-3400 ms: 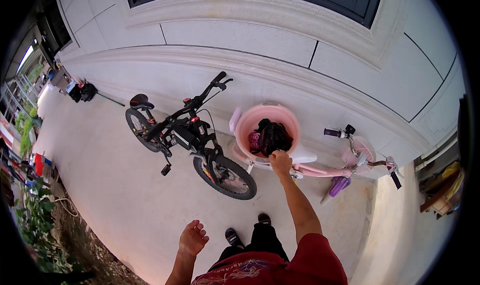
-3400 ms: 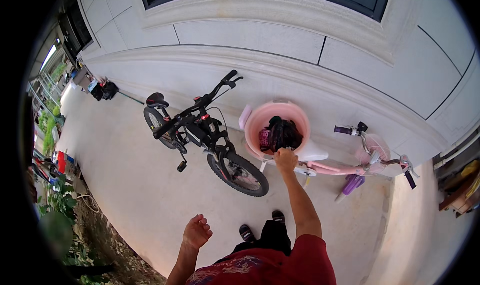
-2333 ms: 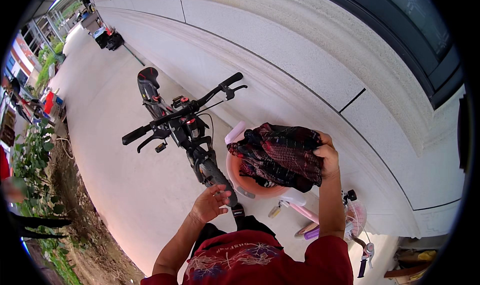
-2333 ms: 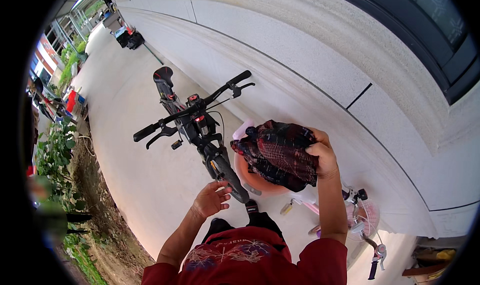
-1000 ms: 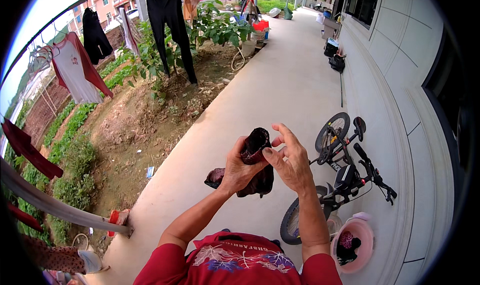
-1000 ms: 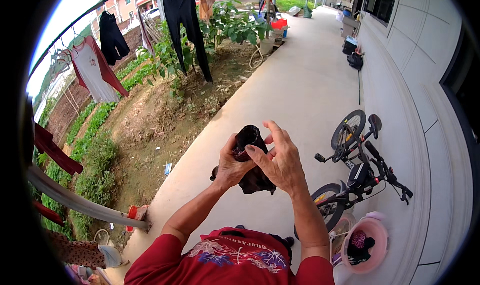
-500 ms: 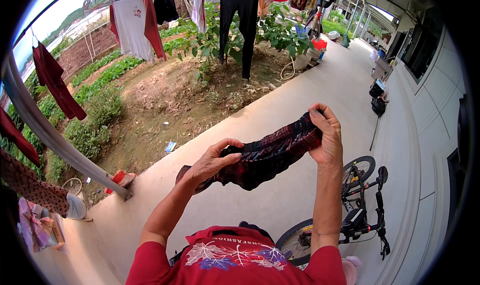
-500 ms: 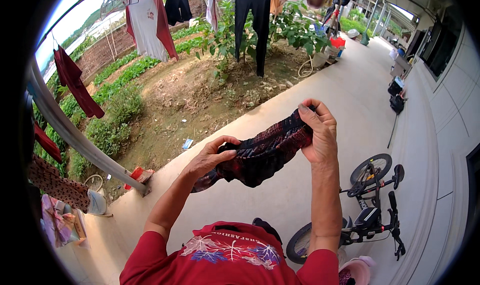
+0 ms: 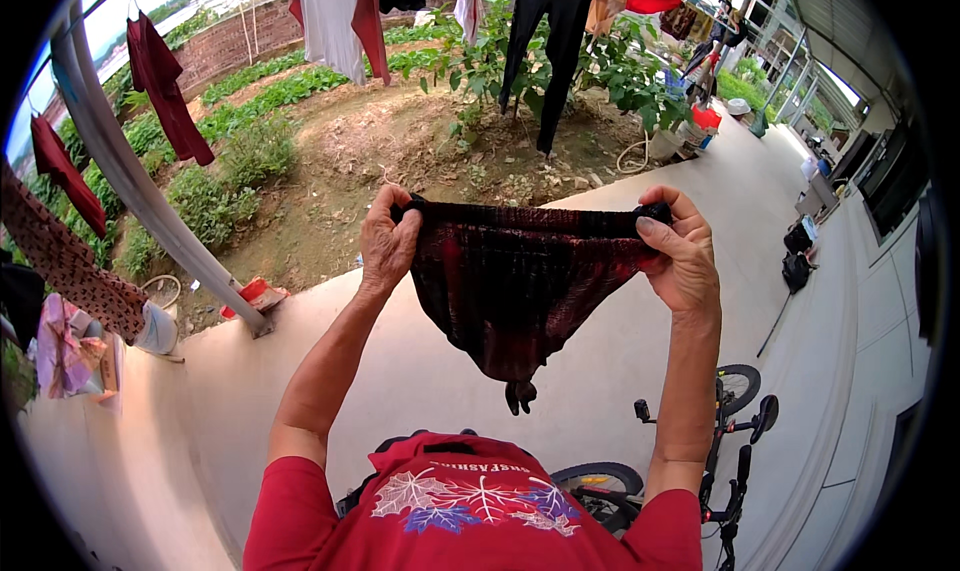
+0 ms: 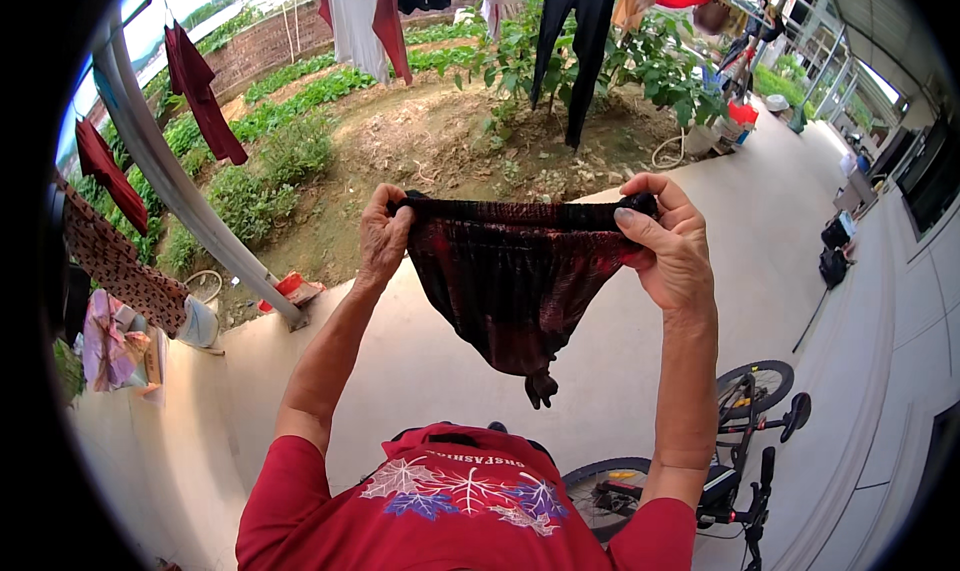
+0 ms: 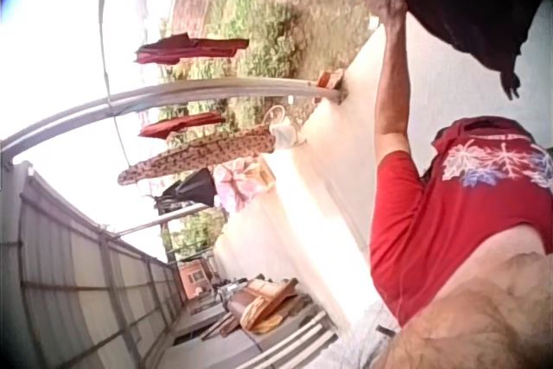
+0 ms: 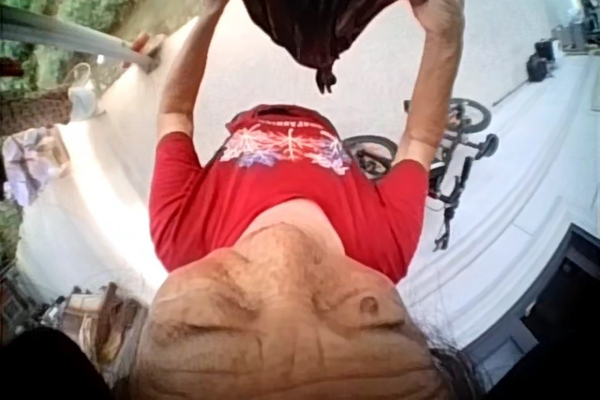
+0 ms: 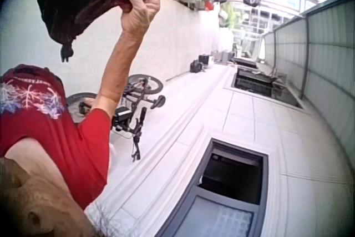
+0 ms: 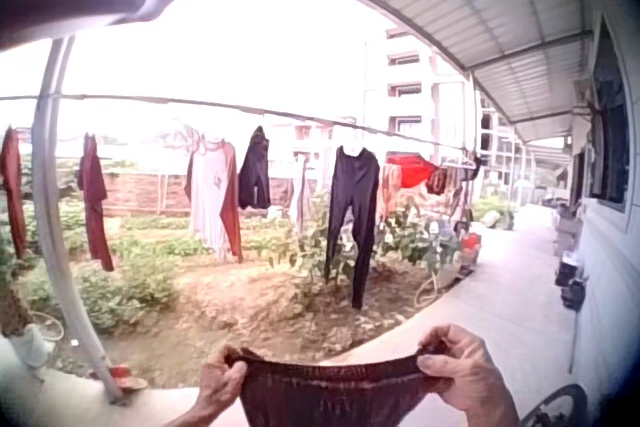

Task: The person takes wet clothes from a pink basin, places them on hangers, and hangs them on a clothesline. The person handles several items including patterned shorts, a pink leopard-print top, black shorts, and a green top. The person also moves empty hangers and the basin to a washing area.

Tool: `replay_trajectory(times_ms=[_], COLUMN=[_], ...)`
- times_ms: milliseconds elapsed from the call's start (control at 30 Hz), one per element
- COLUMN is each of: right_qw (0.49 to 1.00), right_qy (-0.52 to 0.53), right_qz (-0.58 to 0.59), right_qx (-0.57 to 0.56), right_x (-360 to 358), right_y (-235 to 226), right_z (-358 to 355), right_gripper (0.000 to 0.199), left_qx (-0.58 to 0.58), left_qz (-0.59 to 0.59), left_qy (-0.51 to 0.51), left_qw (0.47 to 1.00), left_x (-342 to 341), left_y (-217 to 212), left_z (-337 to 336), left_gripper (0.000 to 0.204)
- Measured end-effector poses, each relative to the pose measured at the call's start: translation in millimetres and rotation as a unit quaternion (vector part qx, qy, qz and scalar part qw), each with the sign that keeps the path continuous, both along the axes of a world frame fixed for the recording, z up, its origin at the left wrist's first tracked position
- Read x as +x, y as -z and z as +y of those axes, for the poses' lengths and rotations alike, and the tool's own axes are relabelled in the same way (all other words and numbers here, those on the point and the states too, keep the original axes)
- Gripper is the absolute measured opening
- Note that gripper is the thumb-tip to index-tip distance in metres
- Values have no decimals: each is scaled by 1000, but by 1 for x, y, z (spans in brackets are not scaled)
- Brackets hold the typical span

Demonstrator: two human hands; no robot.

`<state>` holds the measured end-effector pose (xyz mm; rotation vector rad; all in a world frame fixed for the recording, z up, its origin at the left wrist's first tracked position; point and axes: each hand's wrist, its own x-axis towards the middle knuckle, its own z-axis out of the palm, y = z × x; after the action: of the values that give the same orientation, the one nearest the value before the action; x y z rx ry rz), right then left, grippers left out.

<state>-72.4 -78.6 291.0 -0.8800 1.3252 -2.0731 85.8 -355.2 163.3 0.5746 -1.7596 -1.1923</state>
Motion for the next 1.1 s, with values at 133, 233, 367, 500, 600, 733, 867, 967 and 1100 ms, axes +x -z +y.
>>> replay_trajectory(times_ms=[133,233,367,500,600,733,867,967,1100], right_qw=[999,995,975,913,887,881,962,952,919], right_qy=[23,58,158,272,310,291,195,167,152], right_qz=[-6,37,126,287,322,344,154,230,327], right_qx=[33,73,94,100,114,144,116,111,162], right_x=[-17,-34,-41,-52,-55,-56,-36,-30,-17], right_y=[8,20,31,47,54,64,49,40,31], right_z=[16,30,28,21,16,7,0,-8,-11], right_gripper=[27,21,13,14,16,13,8,5,9], left_qx=[-160,46,-160,-134,-68,75,170,45,-99], left_qz=[-207,-199,-473,-338,-206,-47,-18,-118,-155], left_qy=[-135,104,0,-2,57,138,219,145,88], left_qw=[956,973,867,932,974,986,961,981,979], left_x=[12,28,25,20,18,11,14,17,30], left_y=[-36,-57,-79,-74,-72,-63,-65,-70,-65], left_z=[3,5,25,20,20,24,22,18,-4], left_gripper=[26,31,34,32,30,23,9,21,28])
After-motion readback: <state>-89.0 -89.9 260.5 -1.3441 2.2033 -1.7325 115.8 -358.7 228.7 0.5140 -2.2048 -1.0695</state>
